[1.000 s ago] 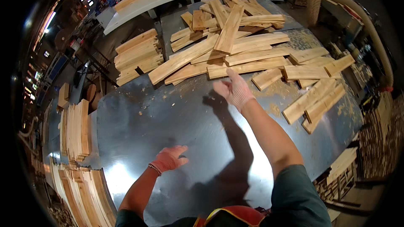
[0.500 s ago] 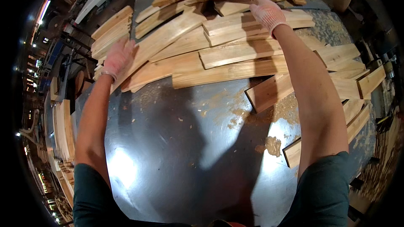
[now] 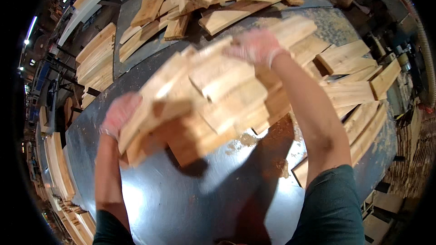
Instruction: The person gathers and stacks light-colored wooden planks on a metal workbench in a workshop. They repeatedly pick up planks, align them, and place them into neat piles, occasionally moving stacks to different areas of the table.
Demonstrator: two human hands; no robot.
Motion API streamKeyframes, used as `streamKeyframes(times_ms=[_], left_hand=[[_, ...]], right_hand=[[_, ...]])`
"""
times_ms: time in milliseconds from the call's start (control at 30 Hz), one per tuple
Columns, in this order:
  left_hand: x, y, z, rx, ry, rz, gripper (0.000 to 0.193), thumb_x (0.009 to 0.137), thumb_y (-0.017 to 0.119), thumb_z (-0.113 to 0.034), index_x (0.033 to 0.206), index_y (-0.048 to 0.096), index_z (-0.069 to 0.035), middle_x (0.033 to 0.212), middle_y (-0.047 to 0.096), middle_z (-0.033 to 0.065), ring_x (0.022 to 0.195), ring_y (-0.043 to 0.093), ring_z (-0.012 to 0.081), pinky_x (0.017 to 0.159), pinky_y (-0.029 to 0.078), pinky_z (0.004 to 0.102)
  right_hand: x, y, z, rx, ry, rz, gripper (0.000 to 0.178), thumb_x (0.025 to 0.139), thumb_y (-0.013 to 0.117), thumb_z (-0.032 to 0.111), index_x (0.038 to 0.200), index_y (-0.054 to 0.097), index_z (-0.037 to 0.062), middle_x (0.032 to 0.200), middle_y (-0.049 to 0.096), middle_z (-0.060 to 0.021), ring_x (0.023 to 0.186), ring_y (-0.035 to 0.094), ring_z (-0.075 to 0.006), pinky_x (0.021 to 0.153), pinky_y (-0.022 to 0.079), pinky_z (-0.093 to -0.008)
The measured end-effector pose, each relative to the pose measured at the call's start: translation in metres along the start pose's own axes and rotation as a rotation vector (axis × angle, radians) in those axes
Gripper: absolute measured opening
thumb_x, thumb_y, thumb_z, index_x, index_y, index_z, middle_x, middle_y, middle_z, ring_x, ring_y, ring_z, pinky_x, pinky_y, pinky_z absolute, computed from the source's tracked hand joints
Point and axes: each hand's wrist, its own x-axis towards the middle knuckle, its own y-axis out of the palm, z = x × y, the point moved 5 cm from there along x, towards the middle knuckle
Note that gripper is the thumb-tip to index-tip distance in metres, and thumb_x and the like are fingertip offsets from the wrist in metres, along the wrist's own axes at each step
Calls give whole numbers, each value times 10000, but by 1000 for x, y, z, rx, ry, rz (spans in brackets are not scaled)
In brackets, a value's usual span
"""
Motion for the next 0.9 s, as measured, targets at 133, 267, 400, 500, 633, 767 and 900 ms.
streamKeyframes(times_ms=[133,267,400,500,633,767,900], left_hand=[[-175,57,-3,215,26,-134,459,909,735,-452,1114,734,-41,1010,757,167,975,721,357,837,578,438],[-333,81,-47,-121,-307,27,429,901,736,-453,1139,743,-95,1074,754,122,965,718,380,809,577,445],[-455,136,-2,18,-205,65,667,860,754,-473,1366,644,-52,1314,689,152,1202,631,401,1030,471,519],[-472,154,46,52,-124,-83,841,823,780,-435,1492,509,-5,1436,602,222,1371,516,419,1129,397,551],[-416,141,83,173,-262,-327,875,815,774,-405,1510,457,21,1530,494,245,1437,423,462,1200,310,599],[-401,148,76,324,-325,-280,908,803,777,-306,1565,404,17,1619,377,277,1515,299,501,1258,215,602],[-405,158,83,390,-241,-309,938,785,726,-313,1576,362,35,1615,374,280,1519,292,500,1258,196,624]], right_hand=[[-129,9,80,-79,-53,80,755,966,420,770,1244,742,145,1127,730,-150,1154,631,-327,1040,424,-466],[-249,31,149,-135,-190,160,775,962,452,761,1322,689,116,1197,711,-166,1230,619,-318,1178,364,-455],[-260,3,168,356,-199,354,785,967,501,732,1452,635,130,1375,686,-187,1248,655,-329,1149,452,-408],[-183,-13,124,902,184,87,559,994,657,494,1378,658,87,1133,739,-142,972,708,-279,892,552,-368],[-68,28,75,1717,511,-164,290,987,736,312,1095,648,58,827,586,-55,665,553,-180,611,486,-318],[12,53,74,1729,771,-364,346,960,779,325,1091,599,60,886,555,-101,677,532,-199,586,484,-380],[66,76,52,1899,855,-526,361,955,785,333,1095,613,48,855,543,-107,644,532,-230,606,536,-399]])
